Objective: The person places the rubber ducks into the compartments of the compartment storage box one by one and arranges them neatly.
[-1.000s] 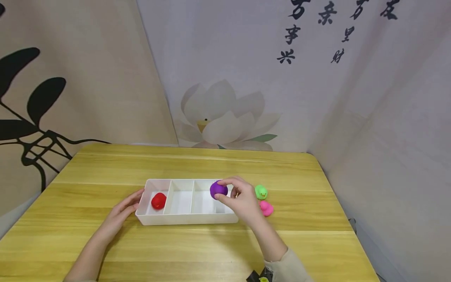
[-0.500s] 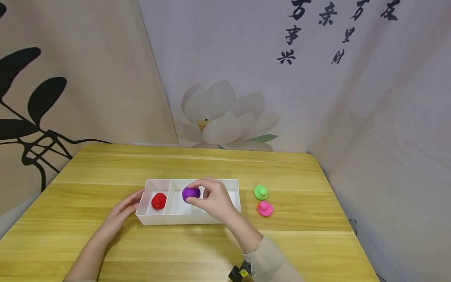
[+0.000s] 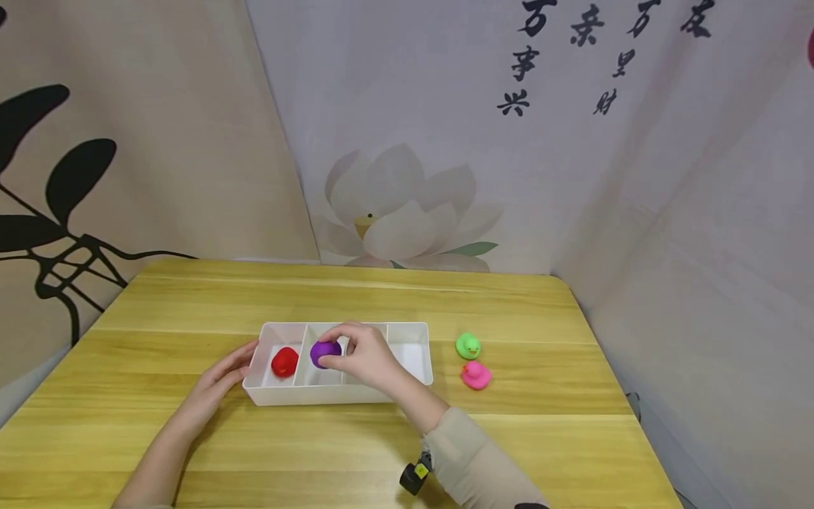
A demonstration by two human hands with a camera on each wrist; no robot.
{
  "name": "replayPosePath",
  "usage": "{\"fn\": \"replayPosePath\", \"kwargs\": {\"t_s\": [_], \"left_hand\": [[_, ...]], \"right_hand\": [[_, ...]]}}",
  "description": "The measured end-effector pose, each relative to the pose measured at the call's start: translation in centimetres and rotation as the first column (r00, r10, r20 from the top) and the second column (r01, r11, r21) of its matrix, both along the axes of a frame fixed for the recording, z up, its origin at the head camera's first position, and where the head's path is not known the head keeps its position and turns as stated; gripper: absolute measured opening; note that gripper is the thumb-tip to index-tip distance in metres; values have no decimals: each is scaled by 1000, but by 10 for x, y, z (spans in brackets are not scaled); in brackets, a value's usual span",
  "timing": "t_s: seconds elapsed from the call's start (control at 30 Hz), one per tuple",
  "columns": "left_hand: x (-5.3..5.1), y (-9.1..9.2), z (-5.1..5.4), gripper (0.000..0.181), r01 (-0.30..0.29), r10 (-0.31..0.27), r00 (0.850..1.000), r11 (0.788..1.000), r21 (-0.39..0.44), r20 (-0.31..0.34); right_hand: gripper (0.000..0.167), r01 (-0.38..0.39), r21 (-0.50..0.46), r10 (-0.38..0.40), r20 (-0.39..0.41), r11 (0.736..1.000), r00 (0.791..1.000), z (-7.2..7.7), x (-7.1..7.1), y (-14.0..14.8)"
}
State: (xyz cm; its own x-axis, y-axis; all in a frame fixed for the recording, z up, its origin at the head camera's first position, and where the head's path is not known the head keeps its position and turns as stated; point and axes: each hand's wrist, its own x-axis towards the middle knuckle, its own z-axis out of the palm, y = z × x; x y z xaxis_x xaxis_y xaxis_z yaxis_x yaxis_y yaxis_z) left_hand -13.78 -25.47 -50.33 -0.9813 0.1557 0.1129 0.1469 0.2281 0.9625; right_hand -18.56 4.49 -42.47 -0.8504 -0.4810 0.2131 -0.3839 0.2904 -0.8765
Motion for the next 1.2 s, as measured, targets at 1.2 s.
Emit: {"fn": "replayPosePath", "kwargs": {"t_s": [1.2], "left_hand": [[0,1,1,46,-4,4,1000,1000,4,-2]], "right_hand": [[20,1,371,14,-40,929,999,-31,-30,-21]]}}
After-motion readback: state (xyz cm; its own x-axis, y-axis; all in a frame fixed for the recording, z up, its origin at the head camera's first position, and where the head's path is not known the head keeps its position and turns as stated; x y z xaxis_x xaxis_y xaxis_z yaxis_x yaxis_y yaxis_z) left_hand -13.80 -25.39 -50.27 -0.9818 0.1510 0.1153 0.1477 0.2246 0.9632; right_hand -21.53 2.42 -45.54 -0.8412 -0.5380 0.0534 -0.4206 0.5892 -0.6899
